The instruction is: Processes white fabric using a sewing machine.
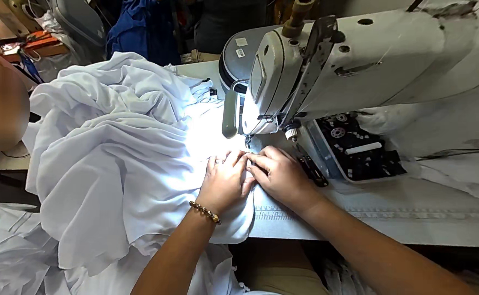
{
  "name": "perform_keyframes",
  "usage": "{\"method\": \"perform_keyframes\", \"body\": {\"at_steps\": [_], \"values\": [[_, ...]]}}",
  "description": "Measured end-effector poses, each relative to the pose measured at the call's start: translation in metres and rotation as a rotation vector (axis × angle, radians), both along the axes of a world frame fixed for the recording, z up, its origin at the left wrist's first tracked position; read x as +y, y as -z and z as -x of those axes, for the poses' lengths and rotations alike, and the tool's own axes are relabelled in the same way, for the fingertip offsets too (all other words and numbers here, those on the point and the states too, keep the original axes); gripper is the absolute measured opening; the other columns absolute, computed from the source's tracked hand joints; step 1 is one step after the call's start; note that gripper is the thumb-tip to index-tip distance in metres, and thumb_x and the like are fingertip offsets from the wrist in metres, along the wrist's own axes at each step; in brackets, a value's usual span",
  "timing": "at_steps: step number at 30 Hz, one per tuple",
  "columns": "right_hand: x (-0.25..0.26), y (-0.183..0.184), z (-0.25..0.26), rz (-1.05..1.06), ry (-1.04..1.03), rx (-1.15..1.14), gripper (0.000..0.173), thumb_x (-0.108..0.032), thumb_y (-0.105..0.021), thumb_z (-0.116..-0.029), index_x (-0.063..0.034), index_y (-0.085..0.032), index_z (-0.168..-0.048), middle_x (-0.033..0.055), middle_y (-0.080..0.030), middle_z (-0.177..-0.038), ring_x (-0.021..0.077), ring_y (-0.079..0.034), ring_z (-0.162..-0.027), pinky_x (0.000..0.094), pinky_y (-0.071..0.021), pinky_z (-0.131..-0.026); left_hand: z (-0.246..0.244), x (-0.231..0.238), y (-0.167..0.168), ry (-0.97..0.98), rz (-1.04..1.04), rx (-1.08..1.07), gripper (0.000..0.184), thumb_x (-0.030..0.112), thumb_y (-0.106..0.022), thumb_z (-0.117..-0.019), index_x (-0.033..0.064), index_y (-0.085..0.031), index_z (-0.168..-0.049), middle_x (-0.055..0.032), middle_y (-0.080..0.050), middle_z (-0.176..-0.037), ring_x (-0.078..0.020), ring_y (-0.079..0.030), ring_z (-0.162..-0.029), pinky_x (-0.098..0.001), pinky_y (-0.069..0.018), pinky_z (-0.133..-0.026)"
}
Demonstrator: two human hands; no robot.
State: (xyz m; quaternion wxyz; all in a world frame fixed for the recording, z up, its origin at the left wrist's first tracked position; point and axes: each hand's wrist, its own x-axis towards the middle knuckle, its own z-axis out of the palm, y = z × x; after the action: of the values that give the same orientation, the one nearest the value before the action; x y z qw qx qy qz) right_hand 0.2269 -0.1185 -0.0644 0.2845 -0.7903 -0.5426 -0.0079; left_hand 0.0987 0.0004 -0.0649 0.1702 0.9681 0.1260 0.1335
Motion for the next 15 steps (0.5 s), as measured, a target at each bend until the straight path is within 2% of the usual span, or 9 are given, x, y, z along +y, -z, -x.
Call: {"method": "perform_keyframes", "body": {"at_steps": [3,5,11,15], "values": [[-0.002,-0.001,0.003,0.075,0.018,-0.088,0.03,-0.022,-0.06,-0.1012,-0.0051,-0.075,-0.121,0.0189,-0.067,-0.105,0.0399,-0.065,-0.102,0.0601,-0.0493,-0.083,0.0,0.002,0.002,0.029,-0.031,-0.046,0.046,0.034,-0.062,-0.096,0.0059,-0.068,-0.132,-0.0101,-0.063,-0.141,-0.0308,-0.055,-0.135,-0.0558,-0.0408,-0.11],[-0.002,-0.005,0.006,0.133,0.021,-0.172,0.031,-0.024,-0.057,-0.1032,-0.0058,-0.074,-0.122,0.0189,-0.067,-0.104,0.0404,-0.064,-0.1,0.0593,-0.0465,-0.081,0.001,0.004,0.002,0.047,-0.042,-0.054,0.048,0.035,-0.063,-0.0955,0.0051,-0.067,-0.133,-0.0103,-0.063,-0.142,-0.0299,-0.055,-0.135,-0.0531,-0.0412,-0.111],[0.002,-0.013,0.007,0.232,0.043,-0.204,0.032,-0.026,-0.054,-0.1049,-0.0076,-0.073,-0.124,0.0172,-0.066,-0.104,0.0392,-0.063,-0.099,0.0595,-0.043,-0.081,0.005,0.004,-0.001,0.04,-0.009,0.02,0.054,0.038,-0.055,-0.0997,0.0071,-0.06,-0.143,-0.0077,-0.056,-0.15,-0.028,-0.048,-0.143,-0.0525,-0.0347,-0.117],[0.008,-0.013,0.006,0.206,0.102,-0.123,0.031,-0.022,-0.056,-0.1042,-0.009,-0.073,-0.126,0.0208,-0.067,-0.109,0.0435,-0.063,-0.105,0.0655,-0.0428,-0.085,-0.005,0.012,-0.005,0.033,0.016,0.062,0.054,0.037,-0.053,-0.1015,0.0071,-0.056,-0.147,-0.0072,-0.053,-0.154,-0.028,-0.043,-0.146,-0.0511,-0.0305,-0.12]]}}
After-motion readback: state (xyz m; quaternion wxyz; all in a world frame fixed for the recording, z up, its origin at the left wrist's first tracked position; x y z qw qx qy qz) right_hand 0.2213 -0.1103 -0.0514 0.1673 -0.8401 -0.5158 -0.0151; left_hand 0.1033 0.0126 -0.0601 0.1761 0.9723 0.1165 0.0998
